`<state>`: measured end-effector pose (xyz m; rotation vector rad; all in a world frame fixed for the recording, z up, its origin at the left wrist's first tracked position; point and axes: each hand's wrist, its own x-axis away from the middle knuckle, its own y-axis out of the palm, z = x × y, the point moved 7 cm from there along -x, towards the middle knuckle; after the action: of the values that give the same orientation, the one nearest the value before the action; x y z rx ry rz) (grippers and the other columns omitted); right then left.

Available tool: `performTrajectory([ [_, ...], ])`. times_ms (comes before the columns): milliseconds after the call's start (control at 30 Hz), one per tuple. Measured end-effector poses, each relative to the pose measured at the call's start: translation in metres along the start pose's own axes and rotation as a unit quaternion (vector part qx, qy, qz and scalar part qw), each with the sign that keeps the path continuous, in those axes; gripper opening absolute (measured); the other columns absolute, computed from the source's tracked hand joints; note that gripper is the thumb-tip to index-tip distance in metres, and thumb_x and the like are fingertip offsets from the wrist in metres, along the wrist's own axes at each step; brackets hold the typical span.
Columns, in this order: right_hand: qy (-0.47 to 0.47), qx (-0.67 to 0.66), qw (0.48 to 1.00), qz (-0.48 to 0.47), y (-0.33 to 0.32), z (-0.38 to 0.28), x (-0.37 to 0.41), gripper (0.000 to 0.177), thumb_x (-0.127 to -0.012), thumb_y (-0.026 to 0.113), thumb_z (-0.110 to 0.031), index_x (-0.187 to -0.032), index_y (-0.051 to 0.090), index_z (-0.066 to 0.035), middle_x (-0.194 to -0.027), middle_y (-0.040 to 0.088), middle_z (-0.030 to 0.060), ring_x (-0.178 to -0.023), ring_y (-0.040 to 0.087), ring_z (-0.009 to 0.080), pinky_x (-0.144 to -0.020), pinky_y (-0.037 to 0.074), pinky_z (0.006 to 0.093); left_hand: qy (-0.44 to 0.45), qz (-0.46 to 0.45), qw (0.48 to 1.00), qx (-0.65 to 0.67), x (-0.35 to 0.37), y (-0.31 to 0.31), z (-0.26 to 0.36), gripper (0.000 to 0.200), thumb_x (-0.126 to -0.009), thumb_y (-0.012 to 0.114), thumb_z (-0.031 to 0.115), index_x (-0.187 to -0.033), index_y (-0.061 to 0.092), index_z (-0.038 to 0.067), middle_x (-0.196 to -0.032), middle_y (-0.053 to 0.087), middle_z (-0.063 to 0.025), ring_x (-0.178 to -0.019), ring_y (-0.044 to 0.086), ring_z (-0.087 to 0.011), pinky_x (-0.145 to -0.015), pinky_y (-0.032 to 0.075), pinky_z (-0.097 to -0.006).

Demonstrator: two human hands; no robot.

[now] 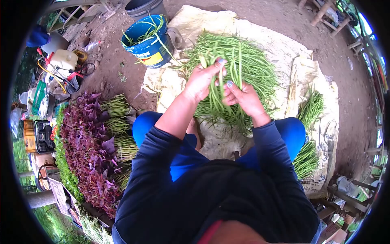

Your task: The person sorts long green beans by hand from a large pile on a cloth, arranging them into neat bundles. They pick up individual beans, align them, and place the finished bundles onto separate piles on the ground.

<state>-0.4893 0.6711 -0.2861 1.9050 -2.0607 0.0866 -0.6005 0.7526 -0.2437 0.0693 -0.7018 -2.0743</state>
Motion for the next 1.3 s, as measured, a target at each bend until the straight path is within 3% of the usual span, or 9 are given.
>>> performTrajectory([
  [200, -0.022, -0.013, 1.000, -0.015, -0.008, -0.003, 0.006, 0.036, -0.096, 0.052, -0.032, -0.107, 0.057, 0.002, -0.084, 0.061, 0.0095, -0.069, 0.065, 0.0181, -0.063, 0.056, 0.0289, 0.007, 0.049, 0.996, -0.080, -0.007, 0.007, -0.019, 0.026, -0.084, 0.072, 0.027, -0.096, 0.065, 0.005, -0.081, 0.062, -0.0007, -0.073, 0.055, -0.0099, -0.063, 0.042, -0.0260],
  [367, -0.049, 0.046, 0.998, -0.003, -0.021, -0.010, 0.020, 0.038, -0.096, 0.053, -0.033, -0.111, 0.058, 0.002, -0.089, 0.064, 0.0096, -0.073, 0.065, 0.0157, -0.066, 0.054, 0.0273, -0.025, 0.035, 0.995, 0.095, -0.024, -0.010, -0.018, 0.044, -0.096, 0.046, 0.045, -0.113, 0.049, 0.005, -0.112, 0.061, -0.0139, -0.104, 0.059, -0.0274, -0.087, 0.049, -0.0386],
  [500, -0.048, 0.139, 0.988, -0.048, -0.026, -0.007, 0.031, 0.042, -0.095, 0.054, -0.033, -0.121, 0.055, 0.001, -0.091, 0.065, 0.0088, -0.075, 0.065, 0.0153, -0.068, 0.053, 0.0267, -0.051, -0.003, 0.983, 0.174, -0.034, -0.015, -0.015, 0.031, -0.099, 0.038, 0.042, -0.108, 0.039, 0.012, -0.118, 0.059, -0.0171, -0.105, 0.060, -0.0327, -0.085, 0.049, -0.0418],
  [700, 0.001, 0.095, 0.994, -0.051, -0.036, -0.001, 0.037, 0.047, -0.099, 0.043, -0.038, -0.125, 0.052, 0.001, -0.091, 0.065, 0.0099, -0.079, 0.066, 0.0170, -0.076, 0.054, 0.0296, -0.060, -0.025, 0.969, 0.237, -0.040, -0.028, -0.011, 0.020, -0.096, 0.052, 0.029, -0.095, 0.055, 0.010, -0.071, 0.053, -0.0019, -0.064, 0.051, -0.0179, -0.070, 0.049, -0.0349],
  [800, -0.071, 0.068, 0.995, 0.027, -0.056, 0.000, 0.025, 0.048, -0.099, 0.044, -0.040, -0.121, 0.055, 0.001, -0.085, 0.063, 0.0061, -0.072, 0.062, 0.0129, -0.068, 0.052, 0.0260, -0.051, -0.010, 0.989, 0.141, -0.029, -0.017, -0.008, 0.028, -0.090, 0.062, 0.018, -0.114, 0.057, 0.005, -0.065, 0.049, 0.0026, -0.061, 0.048, -0.0124, -0.065, 0.046, -0.0303],
  [1067, 0.003, 0.272, 0.962, -0.010, -0.015, -0.012, 0.030, 0.040, -0.097, 0.048, -0.036, -0.126, 0.053, -0.009, -0.076, 0.056, 0.0023, -0.062, 0.053, 0.0084, -0.057, 0.046, 0.0257, -0.080, -0.130, 0.972, -0.176, 0.011, 0.036, -0.017, 0.031, -0.090, 0.060, 0.021, -0.115, 0.065, 0.002, -0.081, 0.062, -0.0039, -0.073, 0.058, -0.0127, -0.068, 0.047, -0.0252],
  [1200, -0.080, 0.229, 0.968, -0.062, -0.005, -0.022, 0.028, 0.054, -0.097, 0.048, -0.038, -0.141, 0.034, -0.011, -0.104, 0.061, 0.0083, -0.083, 0.060, 0.0139, -0.075, 0.050, 0.0292, -0.041, -0.114, 0.957, -0.262, 0.026, 0.039, 0.003, 0.037, -0.093, 0.054, 0.023, -0.126, 0.058, 0.007, -0.087, 0.064, -0.0060, -0.077, 0.060, -0.0123, -0.065, 0.048, -0.0254],
  [1267, -0.193, 0.284, 0.932, -0.118, 0.006, -0.029, 0.026, 0.058, -0.097, 0.050, -0.034, -0.144, 0.030, -0.008, -0.114, 0.060, 0.0097, -0.105, 0.057, 0.0175, -0.094, 0.044, 0.0307, 0.069, -0.114, 0.980, -0.148, 0.035, 0.047, 0.025, 0.029, -0.085, 0.069, 0.027, -0.094, 0.069, -0.001, -0.078, 0.065, -0.0075, -0.070, 0.062, -0.0135, -0.066, 0.051, -0.0262],
  [1300, -0.143, 0.355, 0.919, -0.097, 0.000, -0.022, 0.023, 0.060, -0.095, 0.055, -0.029, -0.144, 0.030, -0.007, -0.123, 0.055, 0.0099, -0.118, 0.050, 0.0178, -0.102, 0.037, 0.0309, 0.096, -0.126, 0.978, -0.136, 0.036, 0.045, 0.025, 0.033, -0.090, 0.062, 0.027, -0.109, 0.063, 0.000, -0.089, 0.065, -0.0061, -0.081, 0.061, -0.0132, -0.071, 0.051, -0.0264],
])
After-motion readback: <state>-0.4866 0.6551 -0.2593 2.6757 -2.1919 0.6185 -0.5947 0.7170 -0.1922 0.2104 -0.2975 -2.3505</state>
